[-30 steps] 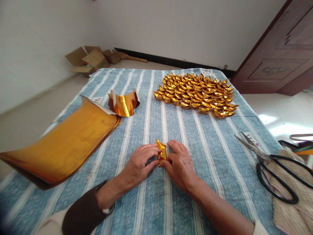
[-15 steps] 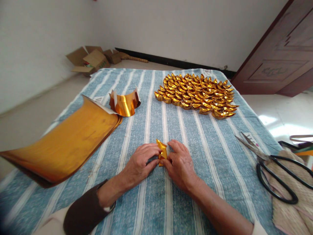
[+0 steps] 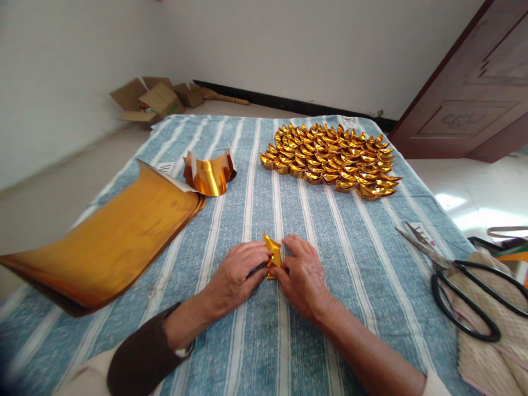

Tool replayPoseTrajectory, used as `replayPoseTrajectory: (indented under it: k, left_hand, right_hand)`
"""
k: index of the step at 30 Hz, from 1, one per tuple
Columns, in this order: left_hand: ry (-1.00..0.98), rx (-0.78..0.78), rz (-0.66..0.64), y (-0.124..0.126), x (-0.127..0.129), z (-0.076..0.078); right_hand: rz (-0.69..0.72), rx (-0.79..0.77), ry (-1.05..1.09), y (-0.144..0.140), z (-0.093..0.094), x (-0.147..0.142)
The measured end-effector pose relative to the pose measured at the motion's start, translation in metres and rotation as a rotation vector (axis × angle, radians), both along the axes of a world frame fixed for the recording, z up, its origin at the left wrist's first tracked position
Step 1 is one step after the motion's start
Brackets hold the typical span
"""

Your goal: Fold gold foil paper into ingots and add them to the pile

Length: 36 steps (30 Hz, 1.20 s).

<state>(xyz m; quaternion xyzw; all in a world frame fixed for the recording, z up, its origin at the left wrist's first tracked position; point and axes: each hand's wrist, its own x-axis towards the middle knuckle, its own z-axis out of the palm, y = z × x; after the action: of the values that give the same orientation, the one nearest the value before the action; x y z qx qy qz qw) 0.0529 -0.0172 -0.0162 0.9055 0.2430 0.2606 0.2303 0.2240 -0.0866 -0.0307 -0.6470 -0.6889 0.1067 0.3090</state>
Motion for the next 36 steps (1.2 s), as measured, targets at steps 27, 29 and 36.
replayPoseTrajectory:
  k: [27,29,36]
  left_hand:
    - [0.034,0.107,-0.045,-0.001,0.001,0.002]
    - [0.021,0.109,-0.044,-0.001,0.001,0.002]
    - [0.002,0.117,-0.048,-0.002,0.001,0.002]
  right_hand:
    - [0.104,0.261,-0.143,-0.006,-0.004,-0.002]
    - [0.146,0.259,-0.204,-0.008,-0.003,-0.003]
    - [0.11,0.213,-0.211,-0.012,-0.001,-0.005]
